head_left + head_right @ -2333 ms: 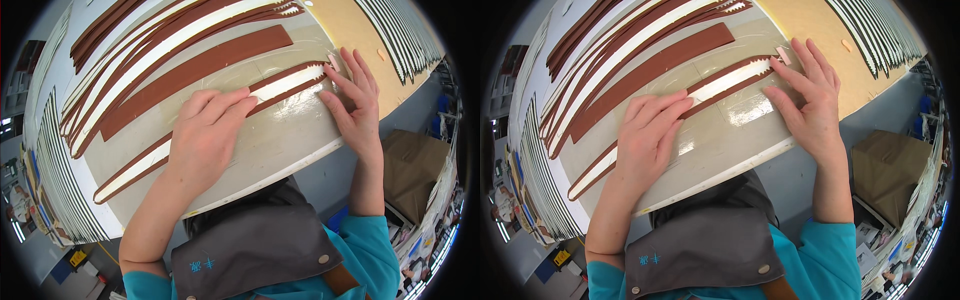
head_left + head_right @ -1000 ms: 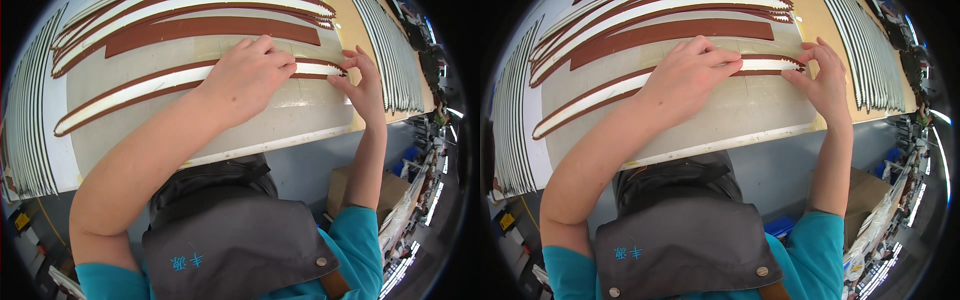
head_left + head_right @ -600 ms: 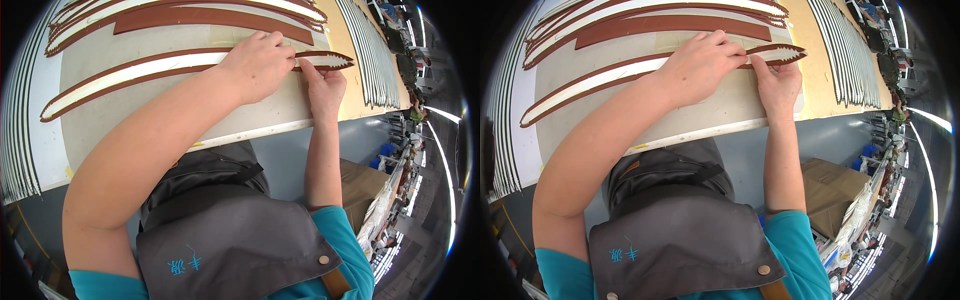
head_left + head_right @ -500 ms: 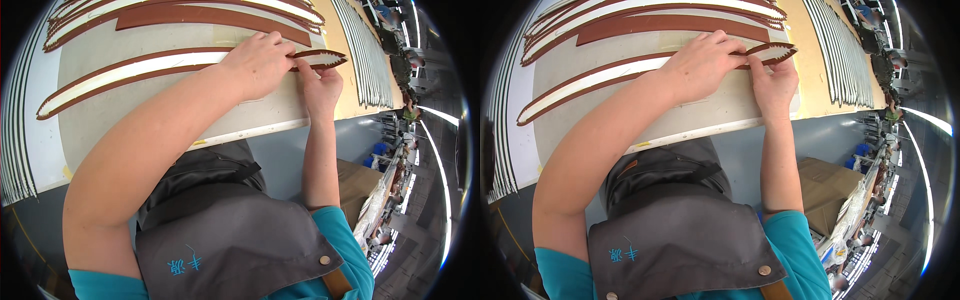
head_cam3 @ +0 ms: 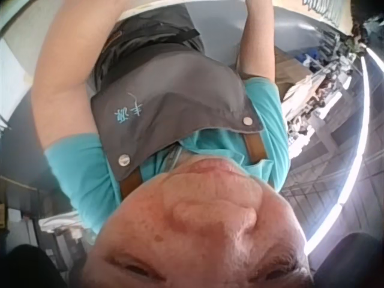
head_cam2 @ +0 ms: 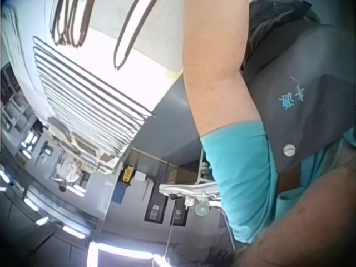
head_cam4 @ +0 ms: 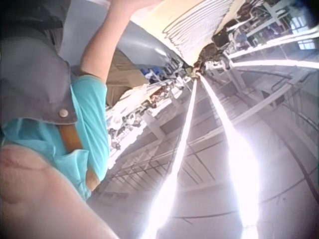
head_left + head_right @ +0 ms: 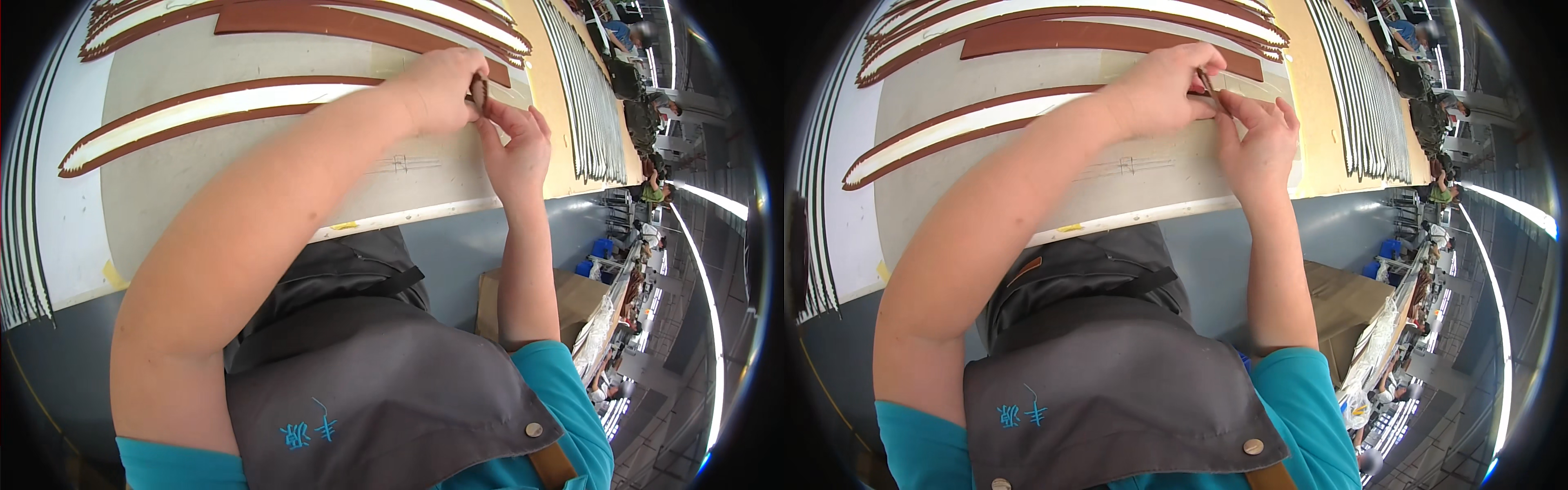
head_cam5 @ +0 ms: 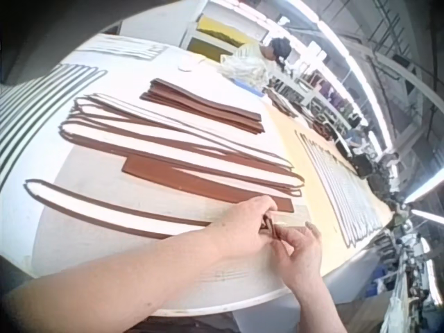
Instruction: The person aligns a brown serrated strip onto a white backing sheet on a workbench. They use a small yellow tool to press the strip down and smooth it out. The person repeats this process with multiple strips, stacking them on the table.
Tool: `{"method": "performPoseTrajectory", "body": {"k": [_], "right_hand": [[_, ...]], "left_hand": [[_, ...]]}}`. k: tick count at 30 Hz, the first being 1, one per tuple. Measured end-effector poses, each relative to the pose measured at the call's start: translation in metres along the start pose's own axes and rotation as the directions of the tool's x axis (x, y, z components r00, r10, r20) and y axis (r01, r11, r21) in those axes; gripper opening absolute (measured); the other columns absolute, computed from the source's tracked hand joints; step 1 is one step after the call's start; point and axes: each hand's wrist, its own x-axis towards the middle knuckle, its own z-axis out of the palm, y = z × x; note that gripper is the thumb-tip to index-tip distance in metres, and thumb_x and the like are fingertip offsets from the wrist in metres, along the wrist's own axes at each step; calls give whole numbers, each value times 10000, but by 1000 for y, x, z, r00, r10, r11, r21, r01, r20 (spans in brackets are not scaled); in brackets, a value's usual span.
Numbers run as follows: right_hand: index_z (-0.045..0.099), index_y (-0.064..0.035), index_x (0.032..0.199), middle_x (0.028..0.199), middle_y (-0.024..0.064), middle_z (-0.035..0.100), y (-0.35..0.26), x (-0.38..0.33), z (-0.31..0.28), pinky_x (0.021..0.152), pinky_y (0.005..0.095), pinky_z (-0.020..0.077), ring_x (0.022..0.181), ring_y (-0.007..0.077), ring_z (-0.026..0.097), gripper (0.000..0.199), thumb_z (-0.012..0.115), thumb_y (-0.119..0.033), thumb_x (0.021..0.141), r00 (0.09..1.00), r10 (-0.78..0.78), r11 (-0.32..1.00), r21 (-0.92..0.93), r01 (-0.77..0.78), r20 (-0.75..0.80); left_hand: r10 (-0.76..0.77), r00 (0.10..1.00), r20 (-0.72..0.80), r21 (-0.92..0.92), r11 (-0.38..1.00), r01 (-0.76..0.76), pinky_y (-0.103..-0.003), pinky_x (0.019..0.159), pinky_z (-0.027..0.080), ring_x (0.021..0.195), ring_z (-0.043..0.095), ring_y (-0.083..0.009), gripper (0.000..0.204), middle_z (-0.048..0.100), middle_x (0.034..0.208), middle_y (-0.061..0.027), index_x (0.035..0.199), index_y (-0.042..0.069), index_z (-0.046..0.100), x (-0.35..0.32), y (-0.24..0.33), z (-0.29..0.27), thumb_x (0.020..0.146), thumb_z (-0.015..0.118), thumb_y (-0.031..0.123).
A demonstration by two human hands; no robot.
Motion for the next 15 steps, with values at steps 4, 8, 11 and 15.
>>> {"method": "performPoseTrajectory", "body": {"k": [4,8,11,15], "right_hand": [[780,-72,1150,1061,75,772,-1,-6,0,1147,479,380,1047,228,680,262,701,-74,900,994,-106,992,-72,106,2],[768,-68,1183,1102,94,767,2,-13,8,1143,482,383,1070,248,675,291,682,-57,905,985,-167,981,-108,162,-44],[756,-74,1213,1137,106,764,2,-17,10,1140,482,386,1081,258,670,315,673,-54,909,983,-173,982,-81,168,-62],[741,-84,1246,1175,107,757,5,-19,11,1140,479,388,1078,256,669,332,677,-69,920,984,-165,985,-67,161,-66]], "left_hand": [[10,996,91,-281,960,16,-315,1021,515,1114,661,-198,455,692,1192,-83,1332,10,627,6,-9,-21,881,678,49],[-32,979,202,-194,978,72,-299,1022,513,1147,674,-170,413,702,1263,-94,1307,23,682,-2,1,-49,907,583,55],[-164,982,95,-81,982,172,-301,1002,517,1139,673,-149,331,728,1218,-86,1239,36,730,-19,2,-64,943,596,97],[-116,989,89,-101,987,124,-314,936,528,1028,666,-150,325,710,1151,-49,1241,54,726,-38,-1,-59,931,693,146]]}}
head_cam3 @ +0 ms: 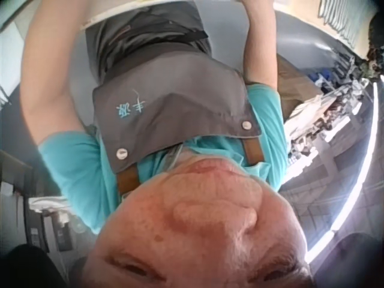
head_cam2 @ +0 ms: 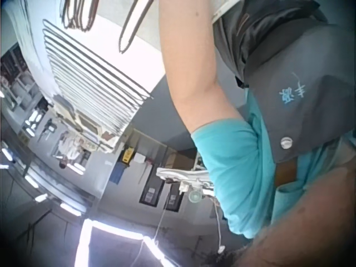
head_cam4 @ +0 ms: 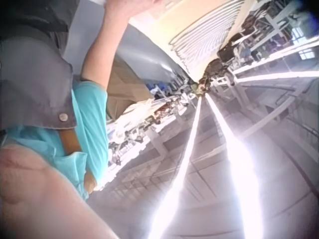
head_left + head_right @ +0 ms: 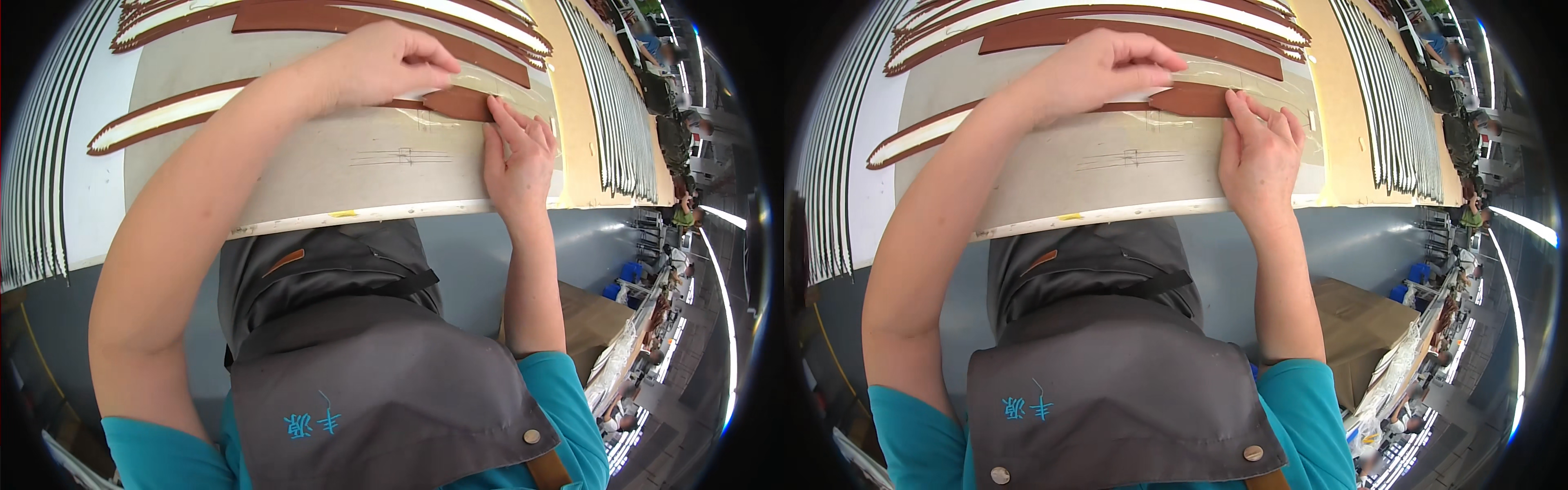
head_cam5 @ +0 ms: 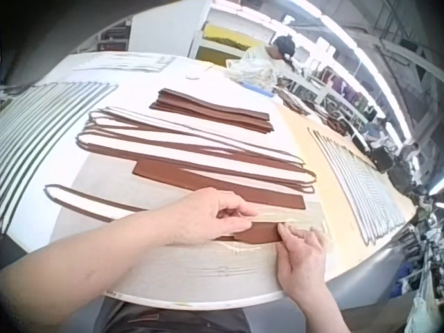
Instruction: The person aligns a brown serrated strip onto a white backing sheet on a workbench. They use a small yellow tool to press the strip down and smooth it out. The person repeats this process with multiple strips, stacking them on the table.
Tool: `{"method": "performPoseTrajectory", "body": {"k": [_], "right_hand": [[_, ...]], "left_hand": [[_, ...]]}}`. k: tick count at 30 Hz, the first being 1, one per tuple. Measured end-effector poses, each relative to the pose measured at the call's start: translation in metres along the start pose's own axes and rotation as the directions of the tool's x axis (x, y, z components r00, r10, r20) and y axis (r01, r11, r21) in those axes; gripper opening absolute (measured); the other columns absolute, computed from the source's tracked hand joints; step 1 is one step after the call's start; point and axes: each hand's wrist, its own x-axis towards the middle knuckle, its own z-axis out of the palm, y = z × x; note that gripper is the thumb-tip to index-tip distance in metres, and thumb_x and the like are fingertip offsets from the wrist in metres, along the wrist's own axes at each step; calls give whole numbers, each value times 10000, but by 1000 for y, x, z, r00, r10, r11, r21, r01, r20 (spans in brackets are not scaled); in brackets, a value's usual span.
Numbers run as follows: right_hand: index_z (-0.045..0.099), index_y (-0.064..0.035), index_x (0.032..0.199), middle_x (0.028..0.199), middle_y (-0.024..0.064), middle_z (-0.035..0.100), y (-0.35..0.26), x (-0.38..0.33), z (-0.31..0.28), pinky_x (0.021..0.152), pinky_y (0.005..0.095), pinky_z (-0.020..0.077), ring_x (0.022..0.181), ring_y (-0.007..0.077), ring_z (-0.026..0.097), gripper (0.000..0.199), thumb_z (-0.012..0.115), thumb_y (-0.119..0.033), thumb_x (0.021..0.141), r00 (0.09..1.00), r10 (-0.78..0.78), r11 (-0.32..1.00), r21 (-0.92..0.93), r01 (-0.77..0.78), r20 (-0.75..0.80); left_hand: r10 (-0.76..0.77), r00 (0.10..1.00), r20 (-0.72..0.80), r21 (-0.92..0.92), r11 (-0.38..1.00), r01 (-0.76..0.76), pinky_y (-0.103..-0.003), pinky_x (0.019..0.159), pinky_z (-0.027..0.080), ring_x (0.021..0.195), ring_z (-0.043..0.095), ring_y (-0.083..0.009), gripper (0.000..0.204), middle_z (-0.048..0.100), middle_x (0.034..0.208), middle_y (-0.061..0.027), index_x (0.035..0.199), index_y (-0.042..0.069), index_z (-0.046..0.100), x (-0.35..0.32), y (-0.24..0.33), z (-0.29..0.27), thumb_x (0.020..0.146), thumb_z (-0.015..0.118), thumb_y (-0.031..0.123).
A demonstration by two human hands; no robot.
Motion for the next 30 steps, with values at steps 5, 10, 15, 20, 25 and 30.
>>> {"method": "performPoseTrajectory", "body": {"k": [5,10,15,20,25,30], "right_hand": [[728,-90,1272,1201,105,751,3,0,2,1144,478,385,1079,256,667,348,683,-80,927,1000,24,998,58,-24,8],[725,-87,1279,1220,108,746,3,-3,3,1149,476,379,1091,254,664,355,685,-77,926,999,46,992,114,-45,-4],[721,-85,1287,1241,104,740,3,-6,4,1151,475,376,1101,248,664,363,691,-74,925,997,74,985,157,-74,8],[718,-88,1298,1231,96,744,3,-5,2,1148,463,381,1077,242,669,385,711,-73,914,994,108,972,208,-112,30],[734,-109,1285,1194,83,755,0,-2,-2,1108,423,414,1023,236,671,385,736,-81,901,987,154,956,246,-161,48],[772,-128,1220,1138,64,777,0,2,-2,1032,377,464,944,218,687,348,792,-123,873,971,231,927,290,-238,59]], "left_hand": [[339,939,-57,443,851,-280,-329,856,525,942,629,-189,296,656,1055,-30,1175,47,728,-4,-8,29,898,766,144],[312,947,-78,365,893,-265,-357,852,536,965,634,-243,349,661,1073,-53,1173,49,714,0,-15,29,855,807,160],[513,849,-124,567,739,-364,-386,828,551,942,654,-281,408,661,1069,-79,1206,63,691,-4,-18,39,830,823,154],[481,864,-152,558,763,-326,-403,822,549,948,653,-296,415,659,1067,-92,1190,52,682,-5,-17,37,821,830,170],[503,848,-167,597,736,-319,-402,825,542,955,646,-310,380,652,1035,-102,1174,46,682,-7,-16,38,845,810,185],[534,824,-188,585,735,-343,-392,828,540,948,634,-317,359,653,1016,-104,1161,44,686,-7,-15,38,862,799,207]]}}
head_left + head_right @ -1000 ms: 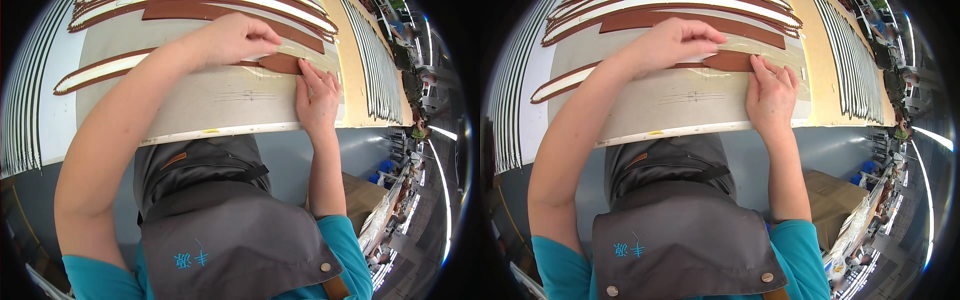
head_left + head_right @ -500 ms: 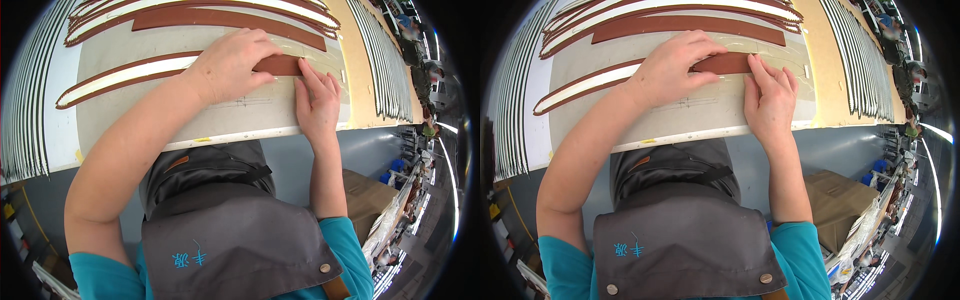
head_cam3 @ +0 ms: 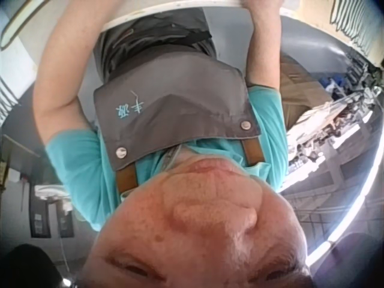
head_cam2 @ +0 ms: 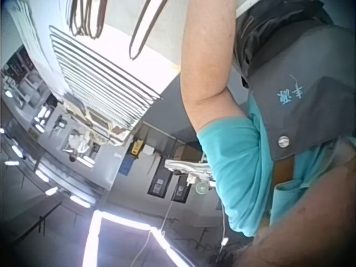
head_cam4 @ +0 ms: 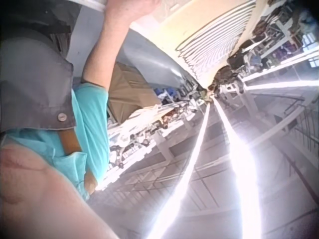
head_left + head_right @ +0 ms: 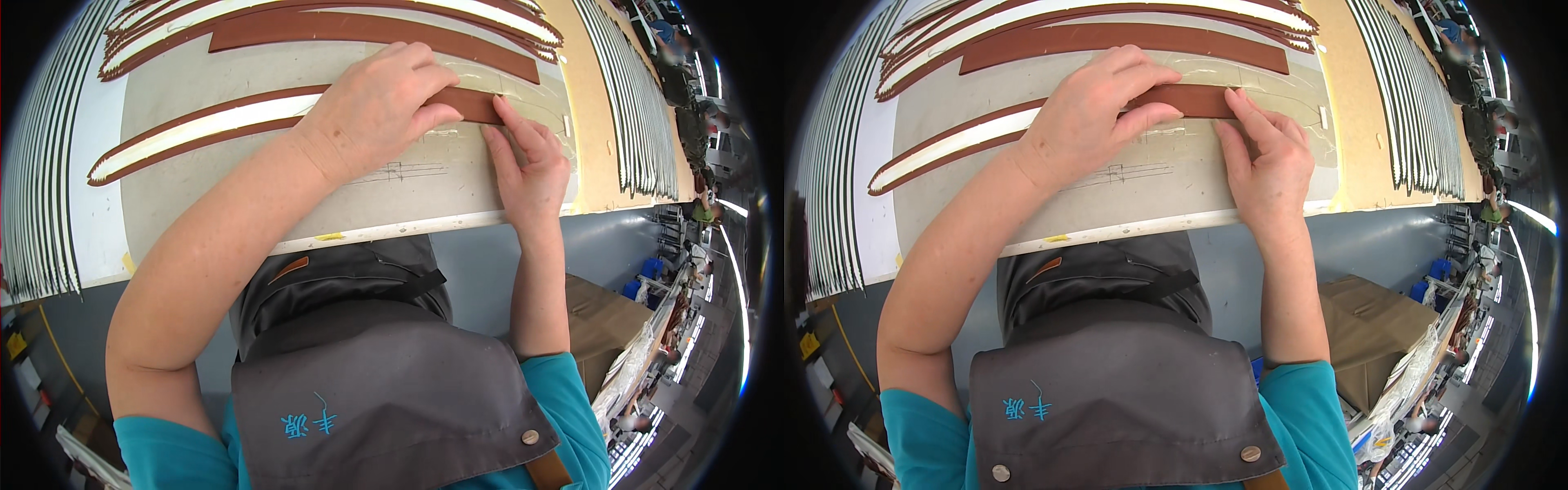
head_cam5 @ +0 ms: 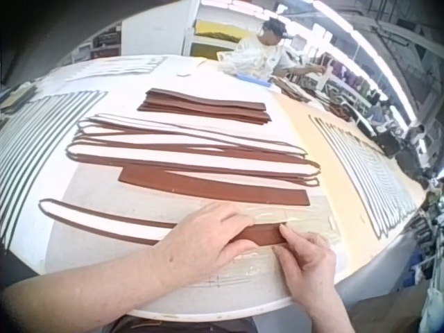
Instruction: The person aligns a brown serrated strip onto a white backing sheet on a workbench. They use a small yellow tool to press the strip down and smooth it out. The person repeats this process with multiple strips, stacking them on the table.
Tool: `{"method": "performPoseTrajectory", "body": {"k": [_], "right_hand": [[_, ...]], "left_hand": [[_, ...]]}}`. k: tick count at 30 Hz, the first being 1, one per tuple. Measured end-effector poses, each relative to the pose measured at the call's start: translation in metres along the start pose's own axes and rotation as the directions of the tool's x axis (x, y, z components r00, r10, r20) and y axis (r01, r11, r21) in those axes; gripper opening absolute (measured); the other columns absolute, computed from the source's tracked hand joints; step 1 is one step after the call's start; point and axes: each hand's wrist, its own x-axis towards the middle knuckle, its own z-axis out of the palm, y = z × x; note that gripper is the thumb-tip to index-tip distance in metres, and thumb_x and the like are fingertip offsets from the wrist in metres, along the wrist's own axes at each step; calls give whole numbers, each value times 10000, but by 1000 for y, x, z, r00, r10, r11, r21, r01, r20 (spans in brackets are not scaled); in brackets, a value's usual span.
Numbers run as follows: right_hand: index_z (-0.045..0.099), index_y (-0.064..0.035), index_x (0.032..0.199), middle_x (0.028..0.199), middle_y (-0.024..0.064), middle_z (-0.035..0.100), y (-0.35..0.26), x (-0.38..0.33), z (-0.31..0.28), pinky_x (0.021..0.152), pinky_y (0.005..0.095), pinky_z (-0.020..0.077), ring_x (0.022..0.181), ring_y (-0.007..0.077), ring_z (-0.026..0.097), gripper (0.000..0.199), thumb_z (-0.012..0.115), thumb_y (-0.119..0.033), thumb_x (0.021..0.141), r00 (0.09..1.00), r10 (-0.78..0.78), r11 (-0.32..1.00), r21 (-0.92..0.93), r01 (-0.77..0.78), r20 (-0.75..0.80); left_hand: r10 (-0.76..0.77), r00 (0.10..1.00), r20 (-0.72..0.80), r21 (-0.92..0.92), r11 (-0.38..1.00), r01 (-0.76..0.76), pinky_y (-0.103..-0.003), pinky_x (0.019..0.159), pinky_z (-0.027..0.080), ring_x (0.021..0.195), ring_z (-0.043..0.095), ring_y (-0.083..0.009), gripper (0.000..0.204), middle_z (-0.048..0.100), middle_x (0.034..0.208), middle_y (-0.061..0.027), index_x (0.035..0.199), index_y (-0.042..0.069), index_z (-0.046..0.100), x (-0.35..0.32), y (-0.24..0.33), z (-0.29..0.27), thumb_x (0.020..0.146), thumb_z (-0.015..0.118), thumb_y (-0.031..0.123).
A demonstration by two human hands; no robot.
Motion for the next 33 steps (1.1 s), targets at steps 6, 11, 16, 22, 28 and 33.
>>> {"method": "performPoseTrajectory", "body": {"k": [6,11,16,22,28,33], "right_hand": [[817,-117,1084,1058,56,799,5,6,6,987,356,484,871,208,703,220,808,-140,866,994,-76,997,-29,74,-82],[815,-93,1017,966,45,807,4,6,6,928,341,517,833,214,711,140,798,-153,892,993,-22,1000,5,23,-118],[806,-74,1007,915,48,804,0,5,5,833,332,558,820,202,730,126,778,-170,931,961,262,957,156,-245,-94],[804,-74,1037,989,68,807,3,3,7,843,315,555,883,183,755,140,779,-163,933,973,212,961,198,-191,-93],[807,-87,1061,1106,72,792,6,1,7,942,314,512,939,184,764,171,794,-142,900,996,-42,999,19,43,-78],[807,-91,1067,1128,67,787,4,2,4,947,317,513,938,179,763,189,807,-141,885,998,-21,1000,-4,20,-54]], "left_hand": [[-67,995,68,-104,992,74,-369,794,561,893,640,-273,360,673,1049,-96,1194,46,682,1,-4,0,868,793,153],[-153,980,131,-211,961,178,-343,793,566,859,639,-236,397,690,1063,-98,1270,41,663,4,-6,-3,884,753,67],[-122,987,102,-151,979,137,-334,782,561,838,624,-217,415,689,1032,-95,1298,41,651,4,-9,0,891,735,50],[-153,981,118,-155,973,171,-325,747,542,822,607,-203,475,685,1013,-80,1308,58,652,6,-4,-3,868,798,164],[-227,966,126,-210,945,249,-327,719,530,810,594,-192,506,688,1009,-60,1298,78,665,6,1,-4,860,832,269],[-185,971,149,-197,957,212,-324,731,537,820,601,-196,472,685,1024,-63,1277,95,679,6,-4,-4,861,831,257]]}}
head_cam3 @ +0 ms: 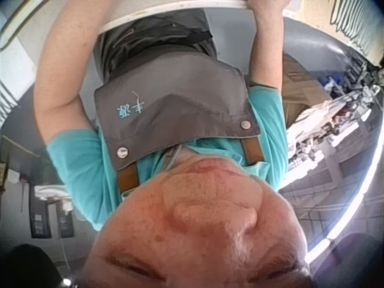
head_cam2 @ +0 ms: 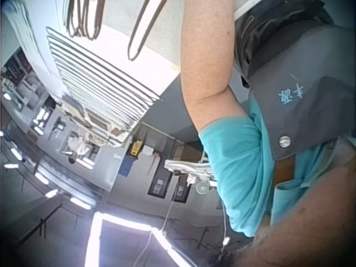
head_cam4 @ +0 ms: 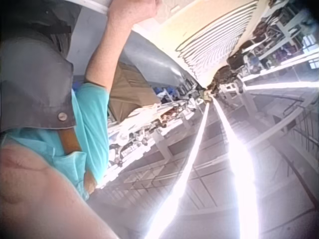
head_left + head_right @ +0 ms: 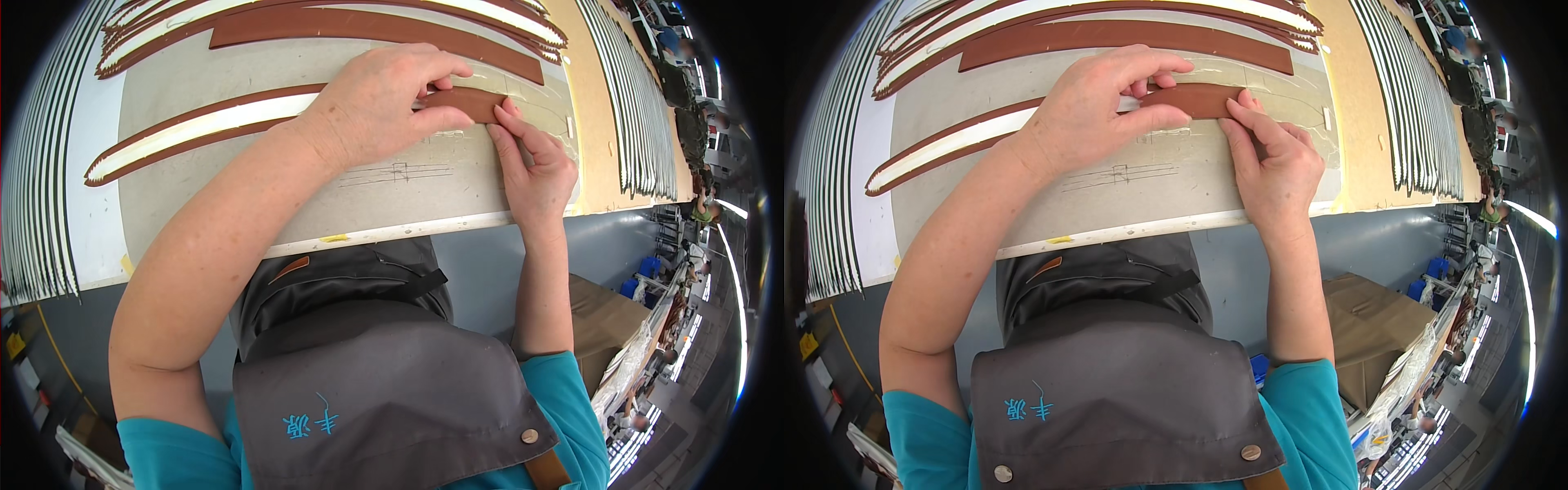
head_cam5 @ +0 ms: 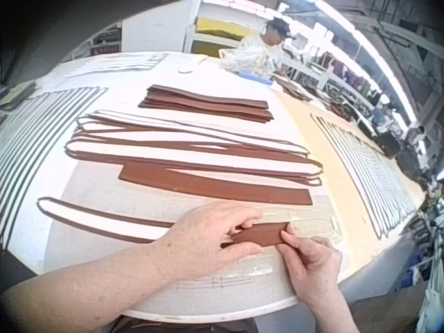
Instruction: The person aligns a brown serrated strip onto a white backing sheet on a workbench. They use a small yellow tool to press the strip down and smooth it out. The person repeats this process with multiple strips, stacking them on the table.
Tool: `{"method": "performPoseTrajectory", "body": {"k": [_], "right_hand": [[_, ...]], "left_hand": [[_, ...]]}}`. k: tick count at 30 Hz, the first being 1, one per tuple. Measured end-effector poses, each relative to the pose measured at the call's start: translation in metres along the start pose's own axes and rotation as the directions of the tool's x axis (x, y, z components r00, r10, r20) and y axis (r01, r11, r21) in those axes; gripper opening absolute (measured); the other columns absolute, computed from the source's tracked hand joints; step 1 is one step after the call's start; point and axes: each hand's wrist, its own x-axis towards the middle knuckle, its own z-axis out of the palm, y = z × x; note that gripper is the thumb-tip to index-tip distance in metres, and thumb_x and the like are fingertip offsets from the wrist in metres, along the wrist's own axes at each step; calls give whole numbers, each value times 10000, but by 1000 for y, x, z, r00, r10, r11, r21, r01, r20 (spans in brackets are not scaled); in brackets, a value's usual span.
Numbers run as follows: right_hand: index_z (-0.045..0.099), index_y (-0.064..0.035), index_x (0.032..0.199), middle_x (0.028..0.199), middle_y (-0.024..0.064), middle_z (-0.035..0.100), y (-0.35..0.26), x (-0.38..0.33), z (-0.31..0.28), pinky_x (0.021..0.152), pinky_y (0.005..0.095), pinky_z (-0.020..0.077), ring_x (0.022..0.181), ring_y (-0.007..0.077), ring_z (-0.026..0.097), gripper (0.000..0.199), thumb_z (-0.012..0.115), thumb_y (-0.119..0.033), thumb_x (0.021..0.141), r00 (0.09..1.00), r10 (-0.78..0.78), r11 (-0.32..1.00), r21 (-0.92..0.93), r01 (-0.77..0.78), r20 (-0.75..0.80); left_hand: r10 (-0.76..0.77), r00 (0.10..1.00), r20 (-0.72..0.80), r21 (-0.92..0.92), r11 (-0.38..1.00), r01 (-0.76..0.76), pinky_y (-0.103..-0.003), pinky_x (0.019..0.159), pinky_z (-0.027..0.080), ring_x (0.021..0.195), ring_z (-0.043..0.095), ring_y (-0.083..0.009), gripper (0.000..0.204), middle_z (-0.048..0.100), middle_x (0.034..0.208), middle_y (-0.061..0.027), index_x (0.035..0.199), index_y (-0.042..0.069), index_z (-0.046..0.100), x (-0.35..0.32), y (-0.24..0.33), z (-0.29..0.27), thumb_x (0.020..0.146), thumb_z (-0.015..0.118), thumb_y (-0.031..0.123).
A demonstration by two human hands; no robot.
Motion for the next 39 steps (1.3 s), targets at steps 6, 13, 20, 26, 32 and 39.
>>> {"method": "performPoseTrajectory", "body": {"k": [6,13,20,26,32,39], "right_hand": [[806,-88,1073,1135,72,785,0,-1,2,952,318,513,901,174,760,204,815,-148,878,1000,7,999,34,-7,-18],[808,-85,1067,1136,77,784,2,-1,3,947,313,512,873,168,753,200,816,-147,877,1000,5,1000,31,-4,-24],[813,-93,1063,1133,71,787,4,-1,4,933,312,520,888,166,755,194,815,-145,877,1000,17,998,52,-16,-24],[813,-90,1060,1128,70,788,5,-1,4,942,320,522,939,169,762,185,809,-135,881,999,6,998,62,-4,-31],[812,-86,1056,1128,70,788,5,-1,4,943,314,521,963,169,764,178,804,-128,883,1000,11,998,70,-9,-28],[820,-113,1058,1130,55,790,6,-2,5,927,300,528,888,161,740,174,801,-129,886,999,30,996,87,-27,-34]], "left_hand": [[64,998,-21,27,998,-63,-321,734,539,814,614,-220,399,667,1009,-75,1231,88,697,-1,-4,2,860,809,185],[101,992,-77,75,993,-95,-352,687,502,795,617,-238,249,629,928,-83,1152,72,742,0,-4,3,905,720,78],[133,988,-77,59,990,-129,-365,697,503,785,616,-243,253,616,888,-79,1107,104,795,0,-8,7,917,652,17],[124,991,-58,174,978,-113,-371,726,506,810,612,-245,284,601,872,-75,1098,129,806,-1,-3,6,894,648,9],[122,991,-45,200,973,-111,-376,725,505,803,603,-246,268,590,884,-73,1093,126,803,-2,0,5,905,651,9],[155,987,-50,231,963,-140,-377,751,530,840,626,-254,240,587,915,-73,1072,105,782,-3,0,8,894,660,-2]]}}
